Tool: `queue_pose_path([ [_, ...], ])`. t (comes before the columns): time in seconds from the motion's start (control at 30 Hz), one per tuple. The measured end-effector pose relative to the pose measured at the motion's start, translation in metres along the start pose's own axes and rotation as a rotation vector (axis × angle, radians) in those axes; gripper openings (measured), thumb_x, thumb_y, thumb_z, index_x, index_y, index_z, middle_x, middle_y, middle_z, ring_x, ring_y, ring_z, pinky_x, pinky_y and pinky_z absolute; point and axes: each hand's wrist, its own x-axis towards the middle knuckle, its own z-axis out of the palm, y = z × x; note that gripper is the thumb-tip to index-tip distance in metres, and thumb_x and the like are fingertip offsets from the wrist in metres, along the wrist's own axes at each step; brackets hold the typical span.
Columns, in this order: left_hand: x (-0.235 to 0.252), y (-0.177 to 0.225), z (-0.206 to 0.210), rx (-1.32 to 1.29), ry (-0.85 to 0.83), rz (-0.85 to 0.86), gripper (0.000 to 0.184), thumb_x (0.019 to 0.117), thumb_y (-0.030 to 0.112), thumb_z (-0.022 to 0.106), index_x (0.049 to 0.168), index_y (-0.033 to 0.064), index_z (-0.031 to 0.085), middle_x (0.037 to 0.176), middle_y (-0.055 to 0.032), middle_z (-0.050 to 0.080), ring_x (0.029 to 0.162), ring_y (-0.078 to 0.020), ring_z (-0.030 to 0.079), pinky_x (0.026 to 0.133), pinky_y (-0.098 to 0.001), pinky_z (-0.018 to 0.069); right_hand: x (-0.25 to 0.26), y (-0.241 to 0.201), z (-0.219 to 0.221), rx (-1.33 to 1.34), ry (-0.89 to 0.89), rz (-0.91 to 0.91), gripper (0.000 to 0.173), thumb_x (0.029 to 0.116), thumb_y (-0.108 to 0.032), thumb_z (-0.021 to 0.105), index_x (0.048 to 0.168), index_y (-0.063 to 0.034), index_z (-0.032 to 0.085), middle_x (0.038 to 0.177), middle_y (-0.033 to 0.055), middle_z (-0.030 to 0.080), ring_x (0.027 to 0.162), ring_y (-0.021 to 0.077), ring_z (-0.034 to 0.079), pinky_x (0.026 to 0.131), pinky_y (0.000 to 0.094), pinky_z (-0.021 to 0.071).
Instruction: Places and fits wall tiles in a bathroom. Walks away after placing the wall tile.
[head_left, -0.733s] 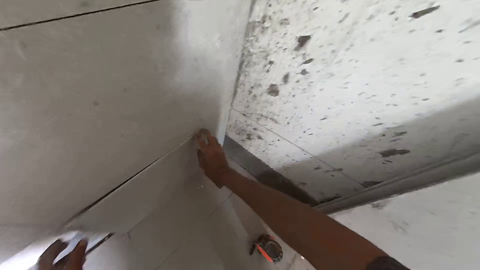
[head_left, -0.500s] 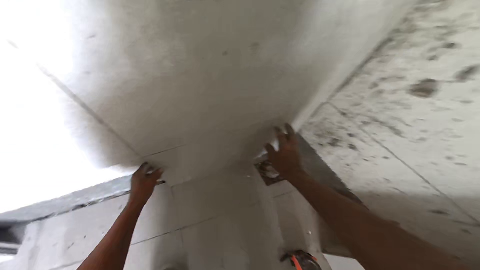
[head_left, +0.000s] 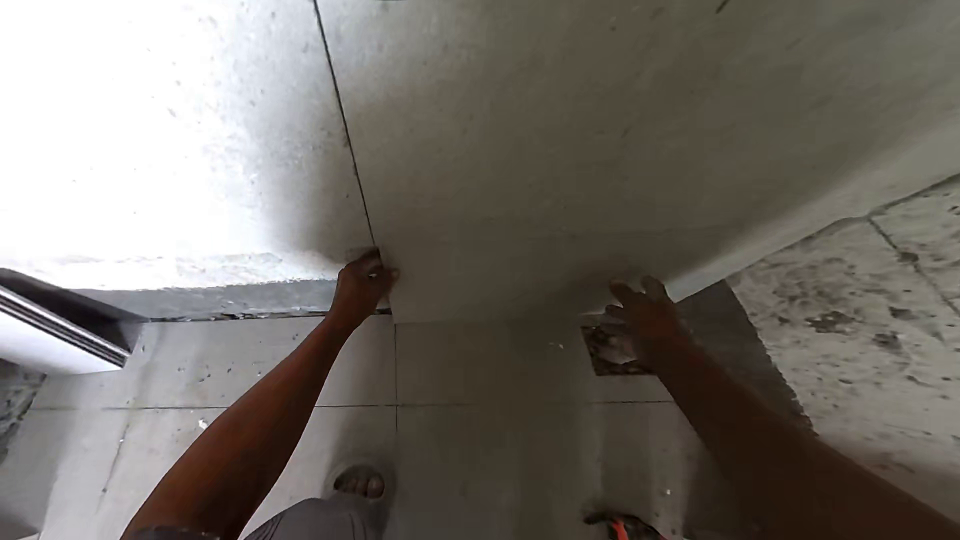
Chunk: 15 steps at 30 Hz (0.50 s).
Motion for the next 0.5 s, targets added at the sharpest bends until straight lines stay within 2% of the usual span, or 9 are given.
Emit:
queue_pose_path([
  [0.17,0.002,0.001,-0.001,0.004,-0.002,0.011,0.021,0.0996,0.017,0.069,0.113,0.0,0.07,0.096,-0.0118,0.075,0.077,-0.0171,0.074,0.075,-0.0366,0.0634,0.0,0.016,0.01,0.036,0.025,0.066,0.08,0.1035,-0.047,0.057,0.164,-0.0164,0.015,0.152,0.0262,0.043,0.121,0.0397,0.059,0.094,0.0563,0.0531],
  [0.27,0.003,0.001,-0.002,-0.029,-0.03,0.002,0.023,0.0999,0.016,0.069,0.116,-0.0006,0.069,0.1,-0.0127,0.074,0.08,-0.0173,0.074,0.077,-0.037,0.0637,0.001,0.022,0.01,0.045,0.01,0.089,0.079,0.1039,-0.049,0.056,0.163,-0.0147,0.016,0.153,0.0253,0.044,0.121,0.0385,0.06,0.094,0.054,0.0533],
  [0.4,0.008,0.003,-0.008,0.007,-0.068,0.002,0.024,0.0997,0.016,0.068,0.116,-0.0012,0.068,0.099,-0.0147,0.073,0.081,-0.0199,0.073,0.078,-0.0397,0.0629,-0.004,0.017,0.019,0.086,-0.02,0.121,0.075,0.105,-0.051,0.052,0.162,-0.0146,0.02,0.159,0.0222,0.037,0.134,0.039,0.052,0.101,0.0563,0.0491],
  [0.5,0.009,0.005,-0.008,0.047,-0.079,-0.001,0.032,0.0995,0.017,0.068,0.127,-0.0001,0.066,0.102,-0.0154,0.074,0.082,-0.0217,0.074,0.08,-0.0424,0.0627,-0.001,0.018,0.027,0.128,-0.044,0.138,0.075,0.1036,-0.054,0.053,0.161,-0.0139,0.025,0.159,0.023,0.036,0.137,0.0422,0.049,0.102,0.0601,0.0499],
])
